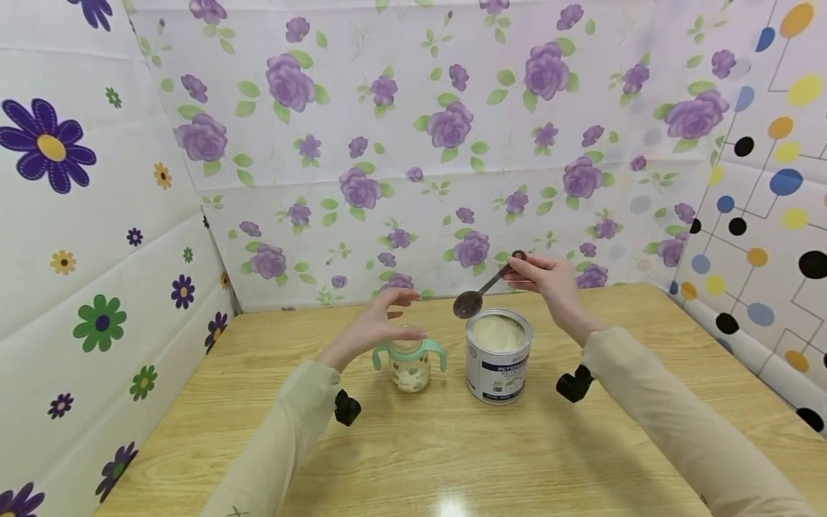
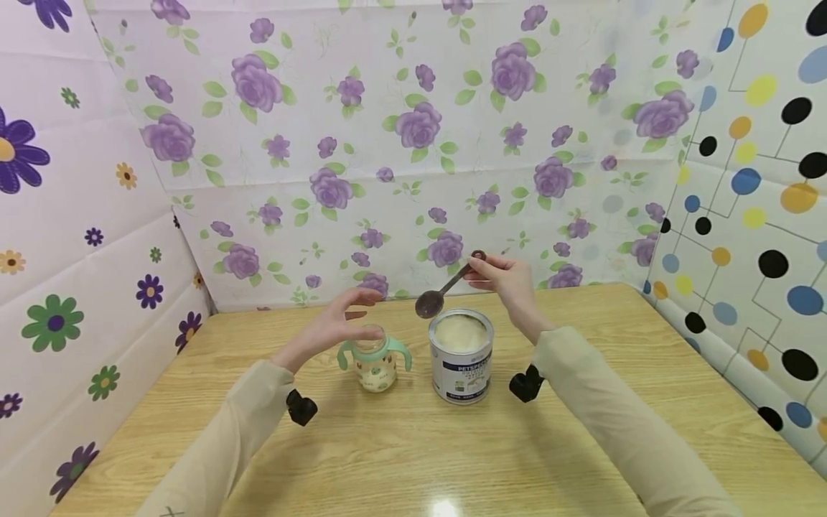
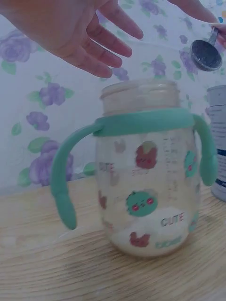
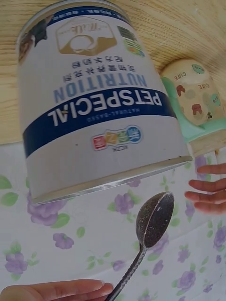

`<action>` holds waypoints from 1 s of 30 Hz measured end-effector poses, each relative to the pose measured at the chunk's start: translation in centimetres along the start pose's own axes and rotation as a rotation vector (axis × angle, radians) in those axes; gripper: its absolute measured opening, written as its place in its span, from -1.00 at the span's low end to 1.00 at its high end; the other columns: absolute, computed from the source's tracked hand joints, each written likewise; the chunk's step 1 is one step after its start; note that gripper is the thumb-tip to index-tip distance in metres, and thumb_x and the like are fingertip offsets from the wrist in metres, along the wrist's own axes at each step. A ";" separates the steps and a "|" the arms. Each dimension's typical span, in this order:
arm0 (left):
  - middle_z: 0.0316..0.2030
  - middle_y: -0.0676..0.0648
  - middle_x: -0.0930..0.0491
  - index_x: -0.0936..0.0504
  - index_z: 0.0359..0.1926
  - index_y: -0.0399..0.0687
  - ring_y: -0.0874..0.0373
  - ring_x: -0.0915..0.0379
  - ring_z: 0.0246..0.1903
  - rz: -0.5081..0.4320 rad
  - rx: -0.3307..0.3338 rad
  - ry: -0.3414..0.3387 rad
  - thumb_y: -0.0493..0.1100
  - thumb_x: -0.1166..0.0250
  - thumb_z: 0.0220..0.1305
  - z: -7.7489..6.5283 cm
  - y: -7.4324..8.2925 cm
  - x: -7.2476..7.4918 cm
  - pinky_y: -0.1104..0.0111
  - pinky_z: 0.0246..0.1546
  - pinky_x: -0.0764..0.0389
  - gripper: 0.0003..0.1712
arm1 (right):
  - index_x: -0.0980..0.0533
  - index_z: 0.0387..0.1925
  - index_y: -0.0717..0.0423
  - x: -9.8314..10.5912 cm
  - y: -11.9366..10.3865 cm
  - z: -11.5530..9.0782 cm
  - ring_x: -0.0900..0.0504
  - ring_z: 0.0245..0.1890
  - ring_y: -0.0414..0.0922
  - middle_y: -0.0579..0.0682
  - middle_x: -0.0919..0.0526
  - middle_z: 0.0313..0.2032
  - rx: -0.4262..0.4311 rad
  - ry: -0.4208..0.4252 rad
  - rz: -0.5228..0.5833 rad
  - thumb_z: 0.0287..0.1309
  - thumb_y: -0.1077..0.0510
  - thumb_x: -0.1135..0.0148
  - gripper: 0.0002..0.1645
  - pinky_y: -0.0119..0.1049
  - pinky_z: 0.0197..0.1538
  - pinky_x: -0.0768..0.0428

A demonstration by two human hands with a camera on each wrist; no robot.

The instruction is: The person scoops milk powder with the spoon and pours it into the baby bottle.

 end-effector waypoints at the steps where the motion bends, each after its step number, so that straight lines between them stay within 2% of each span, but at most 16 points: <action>1: -0.16 0.01 -0.13 -0.15 -0.11 0.04 0.18 -0.04 -0.19 -0.009 -0.002 -0.002 -0.10 -0.21 -0.33 0.0 0.5 -0.1 0.27 -0.24 -0.12 -0.36 | -0.36 -0.35 0.38 0.2 0.0 0.0 -0.38 -0.47 0.08 0.22 -0.44 -0.51 0.002 0.000 -0.003 -0.25 0.23 -0.05 -0.66 -0.16 -0.39 -0.30; 3: -0.17 0.03 -0.14 -0.16 -0.12 0.04 0.19 -0.04 -0.20 -0.015 -0.006 -0.006 -0.11 -0.21 -0.32 0.1 1.4 -0.5 0.27 -0.23 -0.12 -0.37 | -0.36 -0.35 0.38 0.5 0.1 0.1 -0.38 -0.46 0.09 0.23 -0.44 -0.50 0.003 -0.006 0.006 -0.24 0.24 -0.04 -0.67 -0.16 -0.39 -0.30; 7: -0.18 0.02 -0.14 -0.15 -0.12 -0.02 0.15 -0.05 -0.20 -0.019 -0.033 -0.032 -0.11 -0.20 -0.32 0.5 2.2 -1.2 0.28 -0.24 -0.13 -0.37 | -0.35 -0.34 0.40 1.0 0.1 0.0 -0.37 -0.47 0.10 0.24 -0.43 -0.50 0.003 -0.016 0.017 -0.23 0.27 -0.03 -0.68 -0.15 -0.39 -0.29; 10: -0.18 0.01 -0.14 -0.15 -0.10 -0.05 0.15 -0.06 -0.20 -0.014 -0.060 -0.046 -0.07 -0.20 -0.34 1.1 2.0 -1.8 0.32 -0.26 -0.16 -0.33 | -0.34 -0.34 0.42 1.4 -0.1 -0.1 -0.36 -0.47 0.13 0.28 -0.41 -0.50 0.010 -0.023 0.027 -0.23 0.29 -0.02 -0.69 -0.14 -0.40 -0.29; 13: -0.19 0.05 -0.16 -0.15 -0.11 -0.02 0.20 -0.08 -0.22 -0.005 -0.076 -0.026 -0.04 -0.22 -0.37 1.5 2.3 -2.2 0.29 -0.27 -0.17 -0.32 | -0.34 -0.34 0.44 1.8 -0.2 -0.2 -0.35 -0.47 0.16 0.31 -0.40 -0.49 0.014 -0.024 0.028 -0.23 0.30 -0.01 -0.69 -0.13 -0.40 -0.29; 17: -0.19 0.06 -0.16 -0.16 -0.12 0.02 0.25 -0.09 -0.24 0.012 -0.059 -0.006 0.02 -0.22 -0.42 2.2 1.6 -3.1 0.28 -0.28 -0.18 -0.29 | -0.33 -0.34 0.46 2.4 -0.5 -0.6 -0.34 -0.47 0.17 0.32 -0.40 -0.49 0.021 -0.010 0.006 -0.23 0.30 -0.01 -0.68 -0.14 -0.41 -0.29; 21: -0.19 0.09 -0.15 -0.15 -0.12 0.06 0.23 -0.09 -0.24 0.019 -0.067 -0.005 0.09 -0.22 -0.48 3.5 -0.6 -4.2 0.23 -0.27 -0.16 -0.24 | -0.30 -0.34 0.52 2.5 -1.1 -0.8 -0.33 -0.48 0.19 0.33 -0.40 -0.51 0.040 -0.025 -0.016 -0.22 0.31 -0.01 -0.65 -0.13 -0.41 -0.29; 27: -0.20 0.10 -0.14 -0.15 -0.12 0.06 0.19 -0.09 -0.24 0.011 -0.081 -0.019 0.06 -0.24 -0.49 4.0 -0.5 -5.6 0.20 -0.27 -0.14 -0.24 | -0.30 -0.36 0.53 2.2 -1.7 -1.0 -0.35 -0.50 0.17 0.34 -0.39 -0.51 0.069 -0.078 -0.084 -0.22 0.32 0.01 -0.68 -0.16 -0.43 -0.30; 28: -0.20 0.10 -0.14 -0.15 -0.12 0.06 0.19 -0.09 -0.24 0.012 -0.073 -0.016 0.05 -0.25 -0.50 3.9 -0.1 -5.8 0.23 -0.27 -0.15 -0.23 | -0.30 -0.36 0.53 2.2 -1.8 -0.9 -0.35 -0.50 0.16 0.35 -0.38 -0.50 0.079 -0.084 -0.104 -0.22 0.33 0.01 -0.68 -0.16 -0.44 -0.31; 30: -0.19 0.09 -0.13 -0.14 -0.12 0.08 0.20 -0.09 -0.23 0.017 -0.070 -0.007 0.07 -0.26 -0.55 4.2 -0.5 -6.3 0.23 -0.27 -0.15 -0.19 | -0.31 -0.36 0.52 2.0 -2.0 -0.9 -0.36 -0.51 0.15 0.36 -0.38 -0.50 0.095 -0.098 -0.141 -0.22 0.33 0.01 -0.69 -0.17 -0.45 -0.32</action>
Point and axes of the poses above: each hand's wrist, its own z-axis towards the middle knuckle, its own x-axis out of the back of the hand, y = z × x, the point moved 6 cm from there along z, towards the middle knuckle
